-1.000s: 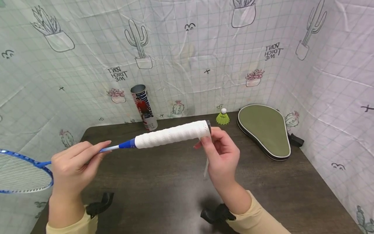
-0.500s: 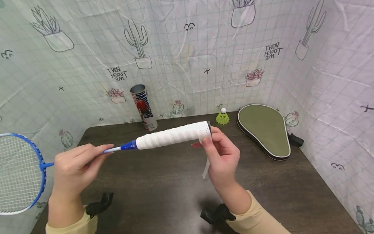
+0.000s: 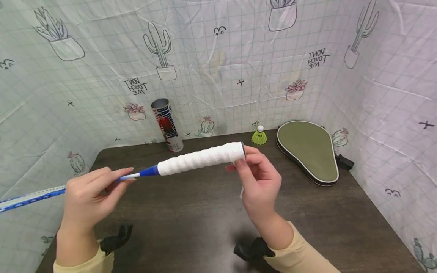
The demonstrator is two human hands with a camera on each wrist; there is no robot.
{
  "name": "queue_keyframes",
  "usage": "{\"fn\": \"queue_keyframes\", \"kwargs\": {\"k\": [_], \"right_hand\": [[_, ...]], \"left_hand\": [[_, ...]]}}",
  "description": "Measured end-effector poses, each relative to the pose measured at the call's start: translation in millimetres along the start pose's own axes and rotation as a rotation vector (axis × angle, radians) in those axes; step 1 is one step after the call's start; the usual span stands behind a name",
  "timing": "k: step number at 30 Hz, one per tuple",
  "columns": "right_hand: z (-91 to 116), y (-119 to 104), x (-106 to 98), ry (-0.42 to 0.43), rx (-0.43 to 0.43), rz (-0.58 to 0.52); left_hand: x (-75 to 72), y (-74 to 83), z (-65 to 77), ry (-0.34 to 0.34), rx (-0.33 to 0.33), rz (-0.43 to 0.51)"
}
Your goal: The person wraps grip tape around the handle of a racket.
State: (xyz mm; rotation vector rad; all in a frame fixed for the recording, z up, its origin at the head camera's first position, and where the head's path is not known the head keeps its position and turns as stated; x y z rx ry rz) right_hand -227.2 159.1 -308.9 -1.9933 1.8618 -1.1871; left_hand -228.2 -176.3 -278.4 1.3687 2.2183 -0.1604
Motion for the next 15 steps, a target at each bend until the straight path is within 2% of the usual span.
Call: {"fn": "queue_keyframes", "kwargs": {"k": [6, 15], "right_hand": [[1.2, -0.4, -0.7, 0.019, -0.003, 0.006], [0.3, 0.9, -0.5, 0.035, -0.039, 0.036]], "left_hand": [[-2.0, -0.8, 1.6, 0.008, -0.007, 0.009], [-4.8, -2.4, 2.0, -0.007, -0.025, -0.036]]}}
Point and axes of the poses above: each hand's wrist, its own z-axis away from the middle knuckle, its own x-axis out of the palm, y = z × x, the point moved 3 cm from there along -z, towards the middle knuckle, and after that the axes turned 11 degrees about z, right-handed, at the moved point
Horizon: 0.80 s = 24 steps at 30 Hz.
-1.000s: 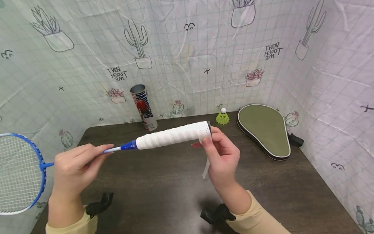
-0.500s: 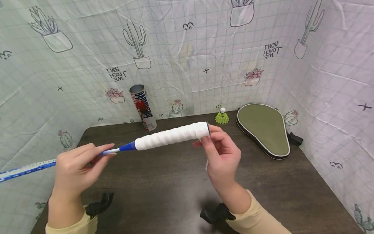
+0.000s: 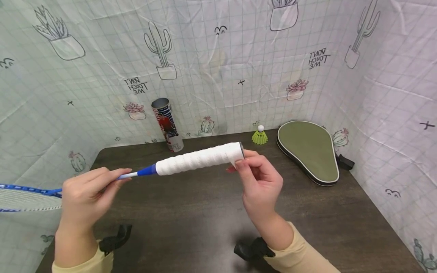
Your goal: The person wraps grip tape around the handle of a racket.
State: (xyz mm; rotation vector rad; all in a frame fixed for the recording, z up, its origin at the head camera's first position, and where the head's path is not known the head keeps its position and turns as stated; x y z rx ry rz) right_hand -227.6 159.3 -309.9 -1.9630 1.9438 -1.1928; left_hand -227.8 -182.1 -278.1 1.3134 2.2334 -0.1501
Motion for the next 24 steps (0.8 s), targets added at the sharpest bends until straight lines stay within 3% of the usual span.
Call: {"fn": "queue_keyframes", "kwargs": {"k": [14, 24], "right_hand": [[2.7, 0.3, 0.8, 0.018, -0.007, 0.009], [0.2, -0.2, 0.4, -0.019, -0.009, 0.012]], "left_hand": [[0.3, 3.2, 1.6, -0.010, 0.018, 0.070], [0.9, 2.7, -0.6, 0.014, 0.030, 0.008]]}}
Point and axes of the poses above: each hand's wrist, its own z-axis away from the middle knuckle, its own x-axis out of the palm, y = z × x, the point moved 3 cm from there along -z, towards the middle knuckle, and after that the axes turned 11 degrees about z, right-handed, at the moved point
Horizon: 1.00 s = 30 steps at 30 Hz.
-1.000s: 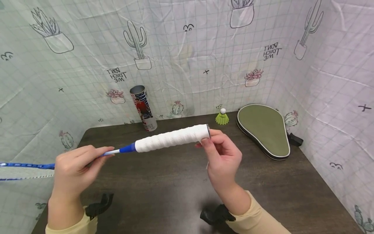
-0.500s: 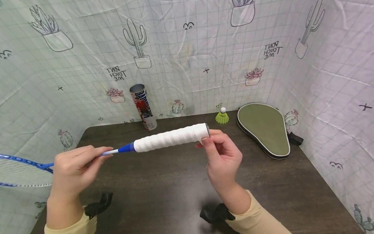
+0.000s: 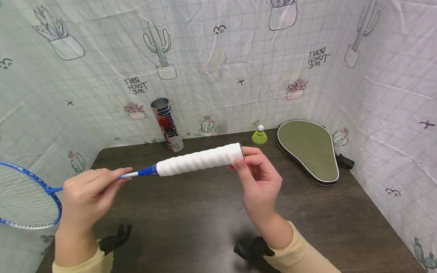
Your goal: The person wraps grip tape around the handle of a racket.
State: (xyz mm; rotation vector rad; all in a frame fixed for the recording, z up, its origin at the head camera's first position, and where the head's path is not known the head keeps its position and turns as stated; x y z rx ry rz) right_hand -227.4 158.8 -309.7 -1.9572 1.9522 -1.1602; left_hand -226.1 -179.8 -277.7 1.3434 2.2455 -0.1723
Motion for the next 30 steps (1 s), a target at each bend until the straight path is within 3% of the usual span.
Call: {"fn": "queue_keyframes", "kwargs": {"k": [5, 15, 21, 30], "right_hand": [[-1.7, -1.3, 0.5, -0.019, -0.022, -0.056], [0.9, -0.9, -0.6, -0.019, 0.045, -0.067], [0.0, -0.1, -1.7, -0.037, 0.014, -0.044], [0.9, -1.7, -0.4, -0.080, -0.007, -0.029]], "left_hand": [[-0.2, 1.1, 0.1, -0.007, -0.011, 0.005], [-0.9, 1.5, 2.7, -0.026, -0.012, 0.053], [-1.1, 1.0, 0.1, -0.011, 0.004, 0.029], [-1.5, -0.4, 0.1, -0.032, -0.030, 0.020]]}}
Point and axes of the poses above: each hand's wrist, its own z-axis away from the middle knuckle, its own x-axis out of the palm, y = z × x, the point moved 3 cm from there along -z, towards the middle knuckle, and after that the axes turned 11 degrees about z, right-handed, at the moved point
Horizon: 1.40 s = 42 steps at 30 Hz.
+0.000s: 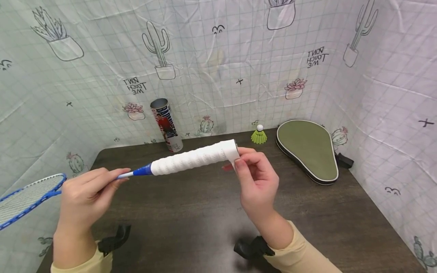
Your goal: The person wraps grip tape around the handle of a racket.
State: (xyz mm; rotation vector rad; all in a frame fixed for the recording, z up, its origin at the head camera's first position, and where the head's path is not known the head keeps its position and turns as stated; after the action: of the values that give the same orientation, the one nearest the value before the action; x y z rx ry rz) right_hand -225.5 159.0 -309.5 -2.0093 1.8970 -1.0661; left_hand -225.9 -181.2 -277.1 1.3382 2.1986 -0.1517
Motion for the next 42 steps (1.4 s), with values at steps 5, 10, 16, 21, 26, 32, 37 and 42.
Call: {"fn": "queue_keyframes", "kwargs": {"k": [5, 10, 16, 21, 26, 32, 37, 42], "right_hand": [[-1.3, 0.0, 0.7, 0.008, 0.000, 0.002], [-0.5, 1.3, 0.3, -0.004, 0.033, 0.008], [-2.0, 2.3, 0.3, 0.012, 0.009, -0.023], [-1.3, 2.6, 0.8, 0.024, -0.016, -0.004], [0.9, 3.6, 1.6, -0.041, -0.005, 0.025], [0.0, 4.1, 0.2, -0.078, 0.024, 0.062], [-1.6, 5.6, 0.3, -0.106, 0.069, 0.020], [-3.2, 4.6, 0.6, -0.112, 0.059, 0.053]], "left_hand": [[0.9, -0.6, 0.6, -0.003, 0.020, 0.020], [1.0, -1.3, 2.4, -0.011, 0.018, 0.019], [0.6, -1.4, 2.8, -0.024, 0.010, 0.034], [0.9, -0.8, 2.1, -0.026, -0.003, 0.082], [0.6, 0.7, 0.4, 0.001, 0.007, 0.074], [0.3, 1.3, -1.0, 0.031, 0.039, -0.005], [-0.5, -1.0, 0.6, 0.031, 0.035, -0.005], [-0.9, -2.6, 1.6, 0.021, 0.028, 0.028]]}}
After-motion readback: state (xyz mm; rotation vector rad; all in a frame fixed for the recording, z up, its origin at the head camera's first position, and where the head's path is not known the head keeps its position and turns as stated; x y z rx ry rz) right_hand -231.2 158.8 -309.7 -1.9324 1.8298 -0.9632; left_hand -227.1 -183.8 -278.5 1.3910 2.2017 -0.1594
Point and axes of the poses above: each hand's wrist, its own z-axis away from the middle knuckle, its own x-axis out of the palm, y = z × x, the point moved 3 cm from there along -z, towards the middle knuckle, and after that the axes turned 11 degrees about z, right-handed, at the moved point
